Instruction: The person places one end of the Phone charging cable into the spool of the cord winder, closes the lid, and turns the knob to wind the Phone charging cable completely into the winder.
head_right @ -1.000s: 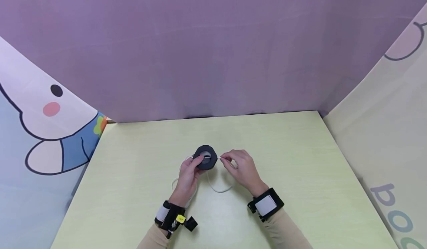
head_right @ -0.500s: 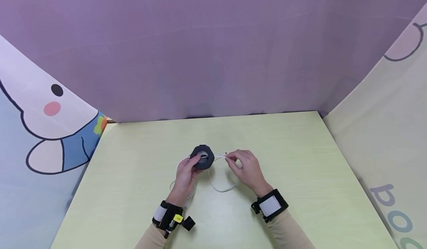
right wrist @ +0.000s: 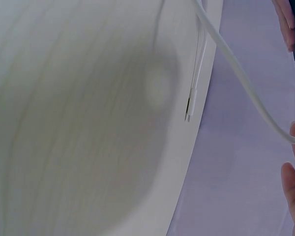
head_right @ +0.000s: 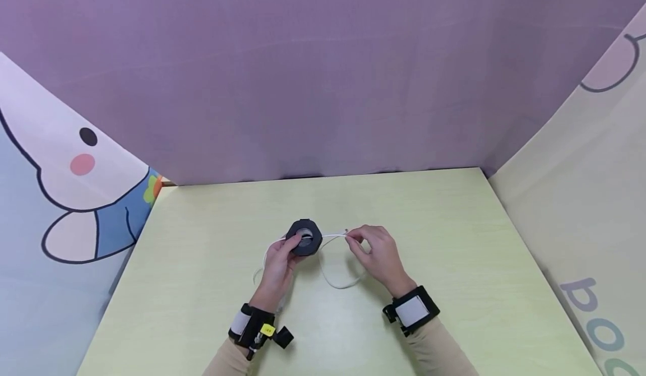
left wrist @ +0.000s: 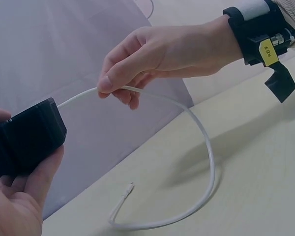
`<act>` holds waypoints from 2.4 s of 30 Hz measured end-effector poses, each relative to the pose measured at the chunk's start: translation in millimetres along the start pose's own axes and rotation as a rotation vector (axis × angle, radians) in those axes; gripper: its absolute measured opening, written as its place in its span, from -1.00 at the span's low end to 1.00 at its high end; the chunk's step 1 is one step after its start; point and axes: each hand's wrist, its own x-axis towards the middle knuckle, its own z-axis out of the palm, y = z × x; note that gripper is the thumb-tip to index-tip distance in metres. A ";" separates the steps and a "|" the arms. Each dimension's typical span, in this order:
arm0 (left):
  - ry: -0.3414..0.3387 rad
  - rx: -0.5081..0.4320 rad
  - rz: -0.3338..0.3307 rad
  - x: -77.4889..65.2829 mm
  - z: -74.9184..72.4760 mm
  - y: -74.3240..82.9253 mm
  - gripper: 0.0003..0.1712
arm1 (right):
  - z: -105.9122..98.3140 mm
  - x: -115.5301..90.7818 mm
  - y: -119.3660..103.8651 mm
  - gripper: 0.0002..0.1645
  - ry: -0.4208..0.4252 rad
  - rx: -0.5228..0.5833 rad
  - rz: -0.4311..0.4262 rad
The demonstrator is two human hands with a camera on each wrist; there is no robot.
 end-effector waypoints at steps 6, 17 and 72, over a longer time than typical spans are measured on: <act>-0.007 -0.008 0.003 0.7 0.6 0.0 -0.51 | -2.3 0.1 3.0 -0.93 0.013 0.000 0.003; -0.002 -0.016 -0.002 0.4 0.4 -1.1 -0.47 | -7.2 -0.6 5.8 -0.92 0.043 -0.007 0.007; 0.042 -0.086 -0.020 0.6 -14.2 5.9 -0.41 | -30.7 -12.3 24.4 -0.80 0.178 -0.036 0.100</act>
